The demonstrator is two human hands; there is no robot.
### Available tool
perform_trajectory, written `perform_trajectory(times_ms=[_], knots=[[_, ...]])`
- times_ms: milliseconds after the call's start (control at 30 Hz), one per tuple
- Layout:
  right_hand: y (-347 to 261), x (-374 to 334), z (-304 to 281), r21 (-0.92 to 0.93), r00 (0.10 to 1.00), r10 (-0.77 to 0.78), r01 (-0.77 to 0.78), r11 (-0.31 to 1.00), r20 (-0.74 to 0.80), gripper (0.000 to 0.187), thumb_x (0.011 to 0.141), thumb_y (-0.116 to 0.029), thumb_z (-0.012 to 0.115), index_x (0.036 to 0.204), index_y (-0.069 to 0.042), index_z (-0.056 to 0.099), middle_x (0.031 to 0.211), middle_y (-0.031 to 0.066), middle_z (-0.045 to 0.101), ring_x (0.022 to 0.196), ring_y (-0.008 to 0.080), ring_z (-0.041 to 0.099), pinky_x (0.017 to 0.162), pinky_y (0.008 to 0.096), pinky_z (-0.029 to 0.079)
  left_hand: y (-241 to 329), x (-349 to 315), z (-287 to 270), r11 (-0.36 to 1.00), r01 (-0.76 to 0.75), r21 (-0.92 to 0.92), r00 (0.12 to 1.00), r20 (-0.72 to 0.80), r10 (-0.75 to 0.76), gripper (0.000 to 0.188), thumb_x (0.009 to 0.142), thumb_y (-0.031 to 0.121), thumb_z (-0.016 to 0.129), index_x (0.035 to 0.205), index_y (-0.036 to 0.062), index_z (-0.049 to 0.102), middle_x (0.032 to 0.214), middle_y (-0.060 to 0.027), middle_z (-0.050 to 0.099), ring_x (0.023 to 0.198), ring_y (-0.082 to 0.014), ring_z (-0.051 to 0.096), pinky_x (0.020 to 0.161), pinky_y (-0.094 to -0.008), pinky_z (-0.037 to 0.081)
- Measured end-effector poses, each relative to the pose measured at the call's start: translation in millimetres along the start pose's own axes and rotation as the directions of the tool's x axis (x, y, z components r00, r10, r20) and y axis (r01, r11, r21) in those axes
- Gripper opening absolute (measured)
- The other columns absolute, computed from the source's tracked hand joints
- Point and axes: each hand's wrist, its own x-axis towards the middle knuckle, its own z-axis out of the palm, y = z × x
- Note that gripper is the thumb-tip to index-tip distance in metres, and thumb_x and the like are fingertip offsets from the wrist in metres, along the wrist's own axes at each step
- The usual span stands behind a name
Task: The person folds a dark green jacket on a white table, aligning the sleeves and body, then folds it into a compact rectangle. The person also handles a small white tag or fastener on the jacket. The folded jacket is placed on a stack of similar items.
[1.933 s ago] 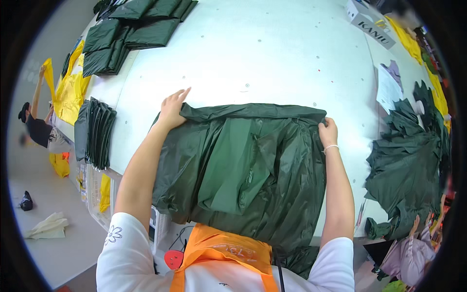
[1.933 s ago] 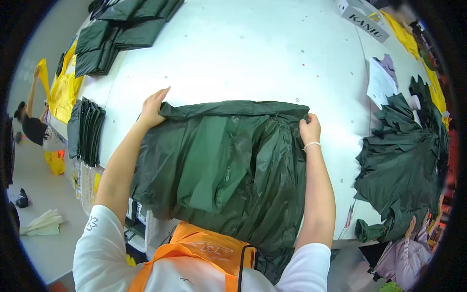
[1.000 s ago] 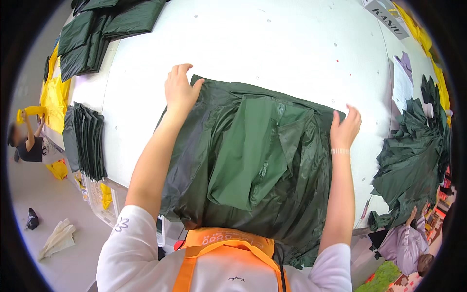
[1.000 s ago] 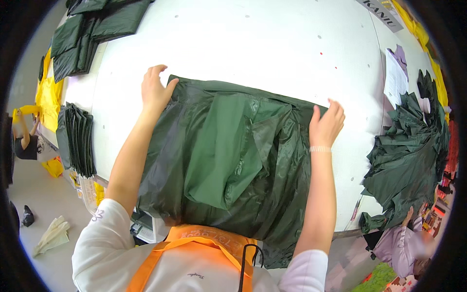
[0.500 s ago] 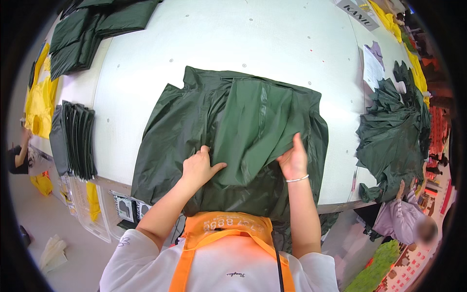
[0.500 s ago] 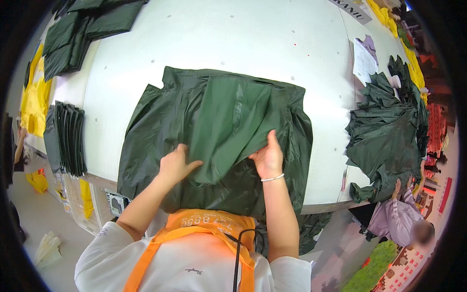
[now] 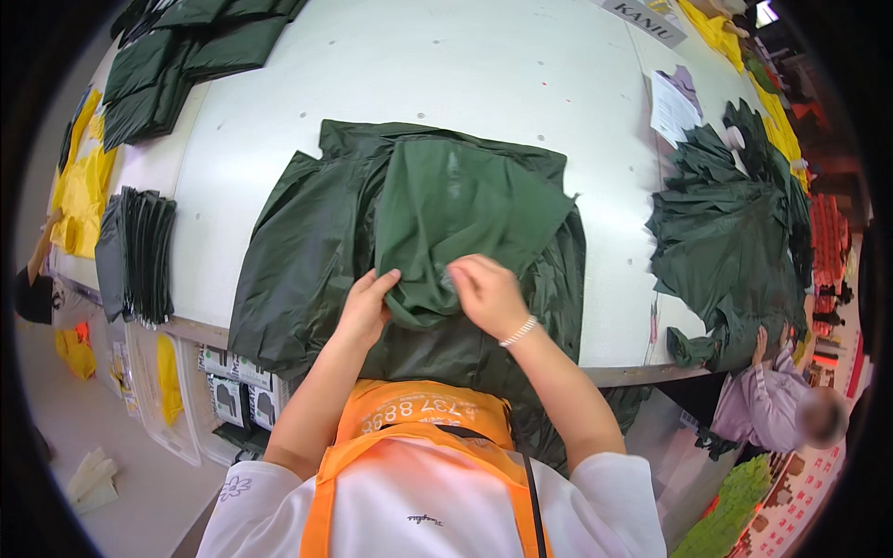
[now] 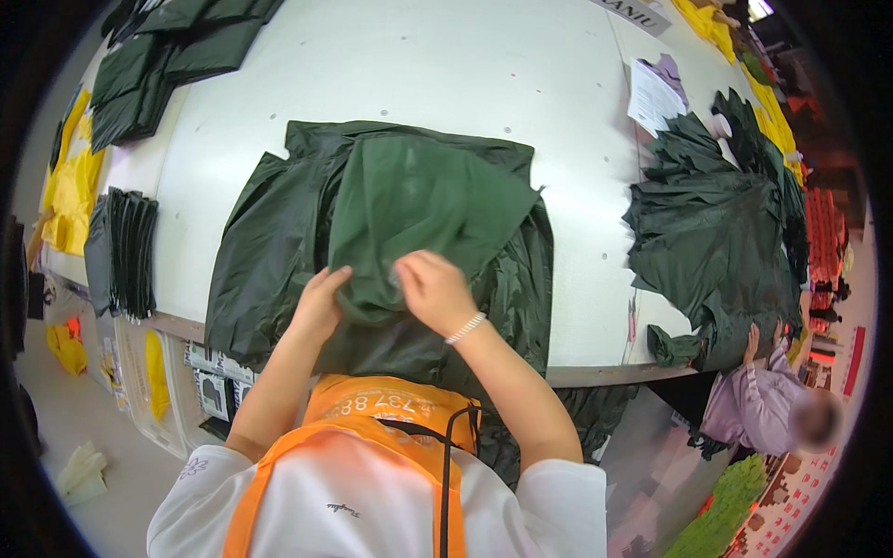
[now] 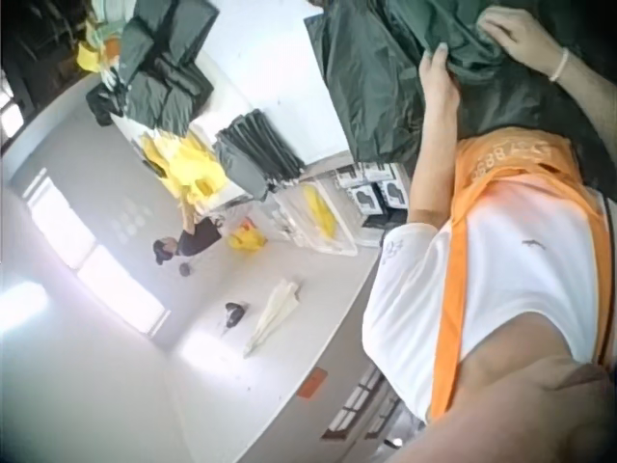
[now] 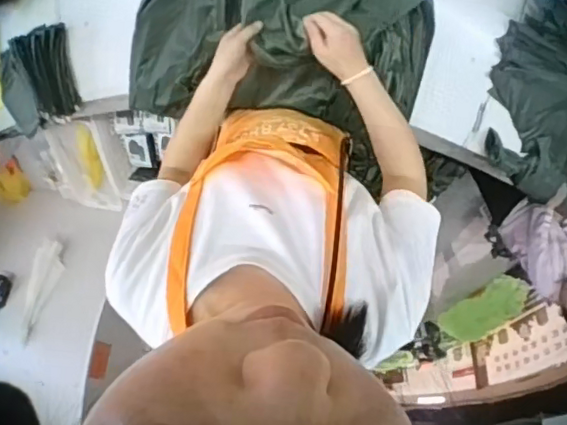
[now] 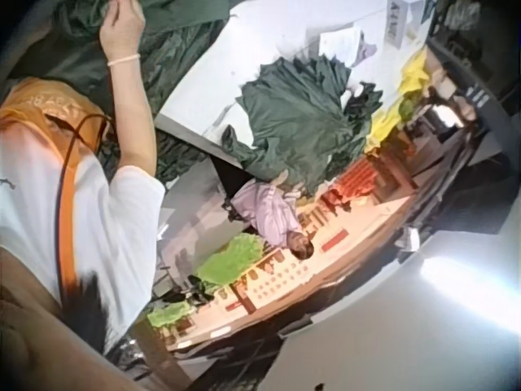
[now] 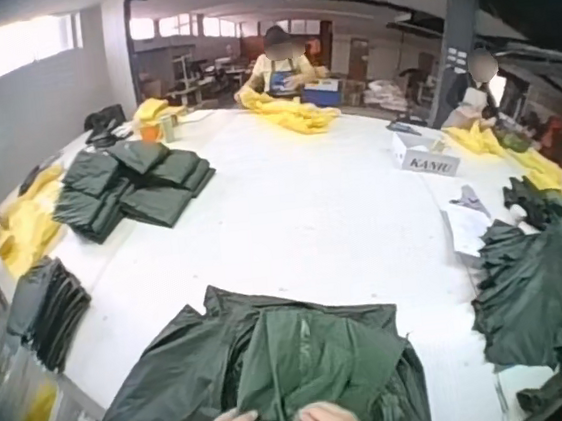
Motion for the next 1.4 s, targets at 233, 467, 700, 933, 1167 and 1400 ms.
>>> perform_trajectory(times_ms=[233,467,700,933,1167,1400], knots=[[93.5,35.0,106.4,0.431,0.729,0.145,-0.539,0.723,0.669,0.038,0.086,-0.009,0.048,0.123,-0.002,0.052,0.111,0.0133,0.06,0.1,0.0196,0.056,0.089,0.0311,0.043,18.9,-11.0,76.1,0.8,-0.512,0.313,0.853,0.294,0.431,0.01,0.086,0.007,0.064,0.09,0.0037,0.056,0.079,0.0038,0.054,0.069,-0.0026,0.047,0.057,-0.0179,0.036],[87.1,32.4,46.3,0.478,0.637,0.516,-0.771,0.421,0.572,0.024,0.086,-0.004,0.048,0.105,-0.001,0.062,0.099,0.0149,0.065,0.09,0.0281,0.063,0.079,0.034,0.049,64.1,-13.6,58.6,0.641,-0.742,0.198,0.659,0.388,0.644,0.048,0.083,-0.006,0.044,0.13,0.0013,0.044,0.112,-0.0095,0.058,0.102,-0.0141,0.056,0.089,-0.024,0.041],[70.0,-55.6,-24.5,-0.368,0.98,0.068,0.006,0.93,0.189,0.048,0.066,-0.002,0.059,0.114,-0.009,0.059,0.124,0.0088,0.053,0.124,0.03,0.042,0.109,0.0484,0.026,90.0,37.6,23.8,0.111,-0.698,0.707,0.509,0.382,0.771,0.049,0.079,-0.006,0.054,0.128,0.0012,0.05,0.115,-0.0092,0.061,0.106,-0.0149,0.057,0.093,-0.0279,0.042],[83.8,-5.1,-91.9,-0.062,0.984,0.178,-0.18,0.982,-0.025,0.015,0.084,-0.014,0.062,0.078,-0.001,0.06,0.079,0.0095,0.063,0.083,0.0296,0.06,0.102,0.0455,0.035,163.8,57.5,-24.8,-0.255,-0.024,0.967,0.771,0.18,0.611,0.02,0.073,0.016,0.066,0.089,0.004,0.066,0.074,-0.0134,0.064,0.065,-0.0294,0.059,0.063,-0.0389,0.046],[128.2,27.3,-92.4,0.118,0.874,0.484,-0.486,0.866,0.048,0.035,0.091,-0.026,0.058,0.073,0.002,0.046,0.062,0.0047,0.036,0.062,0.0106,0.033,0.055,0.0282,0.033,30.2,43.4,26.4,-0.496,-0.723,0.48,0.227,0.844,0.487,0.018,0.073,0.017,0.071,0.086,0.0086,0.062,0.092,-0.0067,0.057,0.083,-0.0272,0.056,0.077,-0.0389,0.044],[126.7,33.4,-80.0,-0.089,0.891,0.442,-0.435,0.896,0.101,0.039,0.091,-0.026,0.058,0.07,0.003,0.042,0.059,0.0095,0.034,0.058,0.0145,0.03,0.053,0.0316,0.032,-34.9,91.3,15.8,-0.309,-0.558,0.77,0.612,0.633,0.474,0.024,0.077,0.024,0.067,0.093,0.0074,0.063,0.097,-0.0105,0.055,0.091,-0.0283,0.053,0.074,-0.0383,0.045]])
